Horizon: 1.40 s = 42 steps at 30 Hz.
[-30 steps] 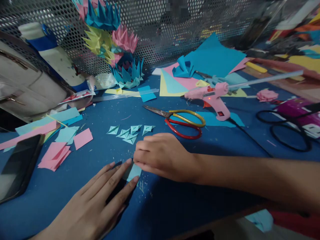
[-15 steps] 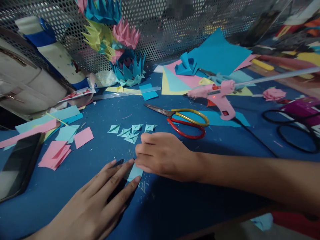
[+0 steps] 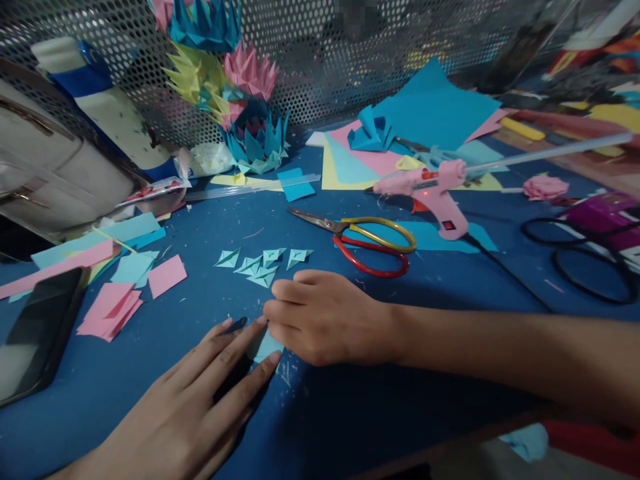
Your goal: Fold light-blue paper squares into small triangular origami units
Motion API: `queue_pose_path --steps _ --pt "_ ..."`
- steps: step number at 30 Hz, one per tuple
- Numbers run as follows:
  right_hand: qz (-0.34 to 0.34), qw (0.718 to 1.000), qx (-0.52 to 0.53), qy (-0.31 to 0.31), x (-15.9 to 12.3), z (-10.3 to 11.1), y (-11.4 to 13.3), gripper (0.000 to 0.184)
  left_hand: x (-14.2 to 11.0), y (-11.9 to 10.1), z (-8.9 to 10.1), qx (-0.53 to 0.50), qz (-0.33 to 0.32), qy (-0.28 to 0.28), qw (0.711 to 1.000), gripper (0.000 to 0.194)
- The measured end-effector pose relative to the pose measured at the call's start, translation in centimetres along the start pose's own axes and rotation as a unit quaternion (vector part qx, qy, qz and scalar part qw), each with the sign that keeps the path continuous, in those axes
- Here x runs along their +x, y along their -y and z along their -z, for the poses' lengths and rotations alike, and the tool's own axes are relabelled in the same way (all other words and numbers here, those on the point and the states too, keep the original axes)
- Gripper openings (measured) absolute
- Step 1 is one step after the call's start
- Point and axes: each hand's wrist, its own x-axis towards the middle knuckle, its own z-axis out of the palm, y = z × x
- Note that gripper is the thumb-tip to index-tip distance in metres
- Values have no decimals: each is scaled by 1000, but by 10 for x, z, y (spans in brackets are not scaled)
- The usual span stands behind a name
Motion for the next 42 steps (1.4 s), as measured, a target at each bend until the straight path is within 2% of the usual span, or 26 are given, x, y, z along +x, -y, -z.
queue_pose_path --steps 8,13,15,19,23,28,38,42 --pt "26 1000 9 9 0 -1 -6 32 1 -1 3 0 -10 3 1000 40" --pt "67 994 29 76 1 6 -18 28 0 0 3 -1 -13 3 1000 40" --pt "64 991 52 110 1 12 -22 24 0 1 4 -1 -16 5 1000 40" --pt "5 977 150 148 0 19 -26 23 2 4 4 -13 -20 7 1000 40" --pt "-131 947 262 131 0 10 -22 22 3 5 2 -28 -19 20 999 43" --pt "-250 920 272 132 4 2 -8 12 0 4 -1 -36 -14 8 999 47" --pt "-284 916 255 121 9 4 5 7 -2 4 -2 -13 -29 -6 999 48" --pt "-276 928 226 110 9 3 8 4 -3 3 -3 -8 -22 -26 999 47"
